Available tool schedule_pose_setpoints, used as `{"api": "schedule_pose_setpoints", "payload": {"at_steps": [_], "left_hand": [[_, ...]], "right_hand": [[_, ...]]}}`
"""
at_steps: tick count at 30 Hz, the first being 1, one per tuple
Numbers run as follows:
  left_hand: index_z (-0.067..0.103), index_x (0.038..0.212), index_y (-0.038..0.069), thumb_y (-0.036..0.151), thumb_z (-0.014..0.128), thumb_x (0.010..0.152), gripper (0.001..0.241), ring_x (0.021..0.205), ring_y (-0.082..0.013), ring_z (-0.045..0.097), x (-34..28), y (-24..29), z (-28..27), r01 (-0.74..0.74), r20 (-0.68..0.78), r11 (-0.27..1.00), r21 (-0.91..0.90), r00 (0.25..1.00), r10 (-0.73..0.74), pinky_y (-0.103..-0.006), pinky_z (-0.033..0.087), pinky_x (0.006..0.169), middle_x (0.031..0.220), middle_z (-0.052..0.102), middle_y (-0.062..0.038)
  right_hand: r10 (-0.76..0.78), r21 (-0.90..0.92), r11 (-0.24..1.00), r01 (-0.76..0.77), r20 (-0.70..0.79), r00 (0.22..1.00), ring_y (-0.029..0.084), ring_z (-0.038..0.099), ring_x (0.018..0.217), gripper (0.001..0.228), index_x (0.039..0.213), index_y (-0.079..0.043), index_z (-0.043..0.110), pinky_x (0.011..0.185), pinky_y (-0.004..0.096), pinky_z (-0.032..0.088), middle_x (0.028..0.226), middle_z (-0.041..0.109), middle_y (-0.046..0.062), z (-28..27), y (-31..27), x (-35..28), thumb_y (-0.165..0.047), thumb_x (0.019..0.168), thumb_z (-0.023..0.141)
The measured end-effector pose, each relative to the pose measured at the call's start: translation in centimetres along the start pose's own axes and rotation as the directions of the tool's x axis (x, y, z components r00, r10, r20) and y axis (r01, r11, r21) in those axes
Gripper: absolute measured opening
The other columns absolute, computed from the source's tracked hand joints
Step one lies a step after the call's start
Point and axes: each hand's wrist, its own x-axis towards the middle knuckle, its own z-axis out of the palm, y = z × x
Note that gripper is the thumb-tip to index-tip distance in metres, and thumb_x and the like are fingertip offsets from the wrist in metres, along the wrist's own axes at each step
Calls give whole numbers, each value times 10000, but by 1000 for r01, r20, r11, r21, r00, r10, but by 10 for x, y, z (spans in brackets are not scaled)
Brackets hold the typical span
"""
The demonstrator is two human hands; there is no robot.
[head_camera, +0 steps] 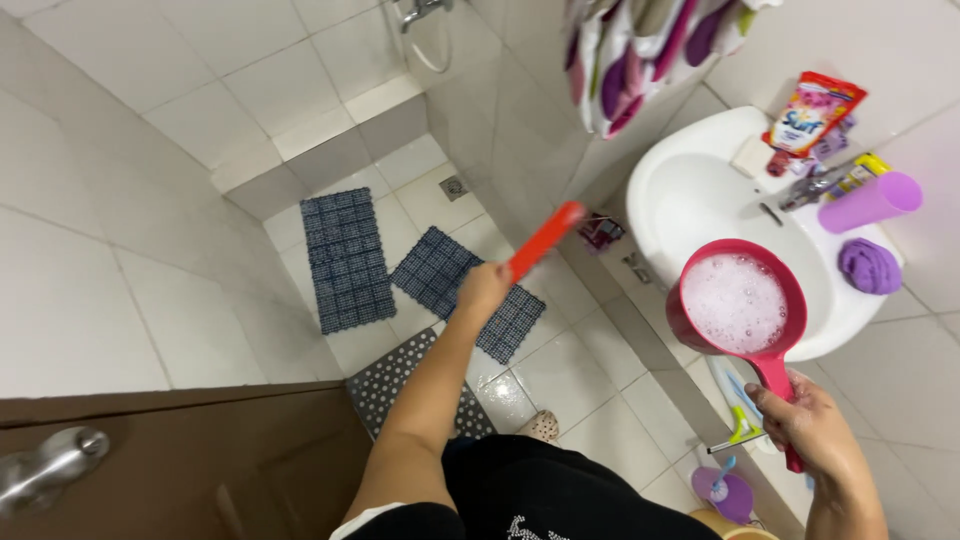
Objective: Cleaning the bathroom tiles and sink area using a brush and water.
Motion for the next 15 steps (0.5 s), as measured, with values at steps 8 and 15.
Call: {"api": "schedule_pose_setpoints", "payload": {"at_steps": [8,15], "left_hand": [[733,1107,43,365,799,832,429,855,-334,737,-17,-200,-44,145,-211,971,-190,960,-185,-438,574,769,944,770,-186],[717,1187,13,371,667,980,417,541,-152,586,-37,-208,-92,391,114,738,-549,910,-398,-316,493,530,742,667,-75]], "right_hand": [[-33,22,999,30,134,990,95,325,445,174,977,-64,546,394,305,250,603,415,-28,119,-27,10,-91,877,687],[-89,53,995,80,195,977,90,362,441,167,983,-53,554,391,301,288,599,431,-21,229,-29,28,-122,894,678]]}}
